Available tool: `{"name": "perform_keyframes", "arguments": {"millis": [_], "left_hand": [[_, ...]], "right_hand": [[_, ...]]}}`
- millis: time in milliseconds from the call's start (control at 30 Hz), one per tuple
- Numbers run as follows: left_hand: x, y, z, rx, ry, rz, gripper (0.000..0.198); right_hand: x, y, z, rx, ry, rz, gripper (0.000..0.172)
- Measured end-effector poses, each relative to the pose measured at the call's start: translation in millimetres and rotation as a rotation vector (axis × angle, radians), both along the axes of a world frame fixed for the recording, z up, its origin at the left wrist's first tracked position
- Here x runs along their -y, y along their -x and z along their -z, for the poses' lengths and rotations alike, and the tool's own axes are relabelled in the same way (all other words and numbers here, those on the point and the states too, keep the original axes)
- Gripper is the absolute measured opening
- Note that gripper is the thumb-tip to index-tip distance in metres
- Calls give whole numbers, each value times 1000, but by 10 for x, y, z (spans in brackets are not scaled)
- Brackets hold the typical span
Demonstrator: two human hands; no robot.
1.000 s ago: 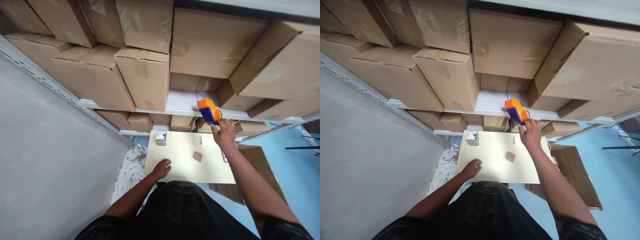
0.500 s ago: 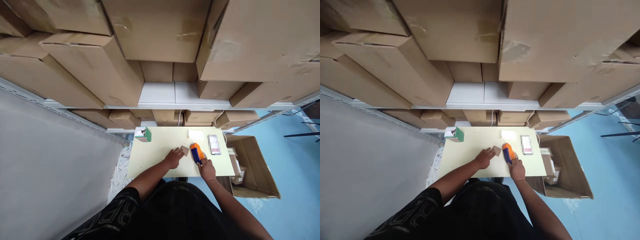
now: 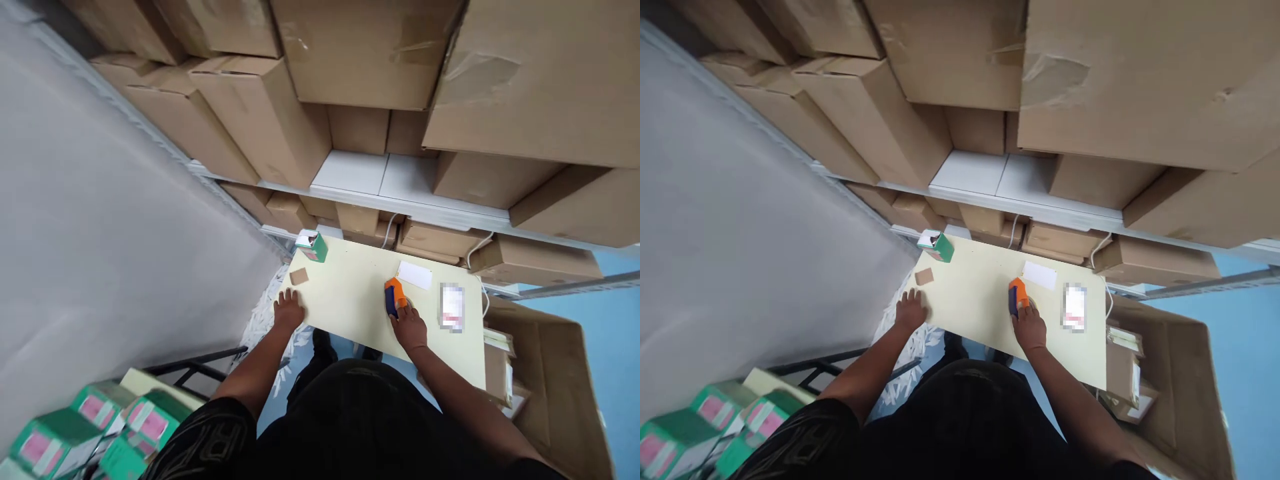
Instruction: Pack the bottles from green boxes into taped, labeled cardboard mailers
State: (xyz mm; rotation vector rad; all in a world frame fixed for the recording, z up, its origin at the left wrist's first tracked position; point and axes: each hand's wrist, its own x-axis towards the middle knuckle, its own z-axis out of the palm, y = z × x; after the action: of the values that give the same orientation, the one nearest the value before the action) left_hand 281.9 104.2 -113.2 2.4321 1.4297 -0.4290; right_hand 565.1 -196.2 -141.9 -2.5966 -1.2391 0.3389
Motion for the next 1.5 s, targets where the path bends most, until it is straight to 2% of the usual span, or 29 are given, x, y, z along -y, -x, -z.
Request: {"name": "perform_keyframes", "arguments": {"millis": [67, 167, 267, 367, 467, 567, 667, 767, 867, 967, 1100, 1233, 1367, 1500], "left_hand": [[19, 310, -60, 8, 27, -10, 66], [247, 625, -64, 123, 125, 28, 53], [546, 845, -27, 205, 211, 54, 44], [745, 1105, -12, 302, 335, 152, 42], [798, 1458, -20, 370, 414, 198, 41], [770, 1870, -32, 409, 401, 163, 39], [758, 2280, -49, 461, 371, 71, 38], [818, 2614, -83, 524, 325, -63, 38], [955, 2819, -139, 577, 257, -192, 38], [1172, 2895, -220, 640, 203, -354, 38], [1614, 2882, -349, 688, 116, -573, 38], [2169, 2850, -454, 712, 32, -748, 38], [2707, 2908, -518, 699, -35, -862, 39], [3186, 3111, -585, 678, -125, -1006, 38]], "right_hand": [[-102, 19, 24, 6, 8, -37, 49], [-203, 81, 2, 32, 55, -84, 49], [-218, 184, -106, 79, 107, -82, 52], [-161, 352, -249, 169, 99, -72, 50], [-109, 606, -352, 252, 94, -35, 47], [-167, 941, -385, 245, 76, -19, 44], [-390, 1307, -395, 163, 9, -107, 44], [-742, 1642, -441, 60, -60, -241, 44], [-1133, 1893, -514, -59, -126, -402, 41], [-1477, 2044, -551, -185, -159, -566, 42], [-1808, 2149, -523, -309, -138, -761, 42], [-2004, 2293, -502, -376, -107, -930, 41], [-2034, 2601, -516, -401, -71, -1045, 42], [-1914, 3054, -527, -443, -53, -1163, 41]]}}
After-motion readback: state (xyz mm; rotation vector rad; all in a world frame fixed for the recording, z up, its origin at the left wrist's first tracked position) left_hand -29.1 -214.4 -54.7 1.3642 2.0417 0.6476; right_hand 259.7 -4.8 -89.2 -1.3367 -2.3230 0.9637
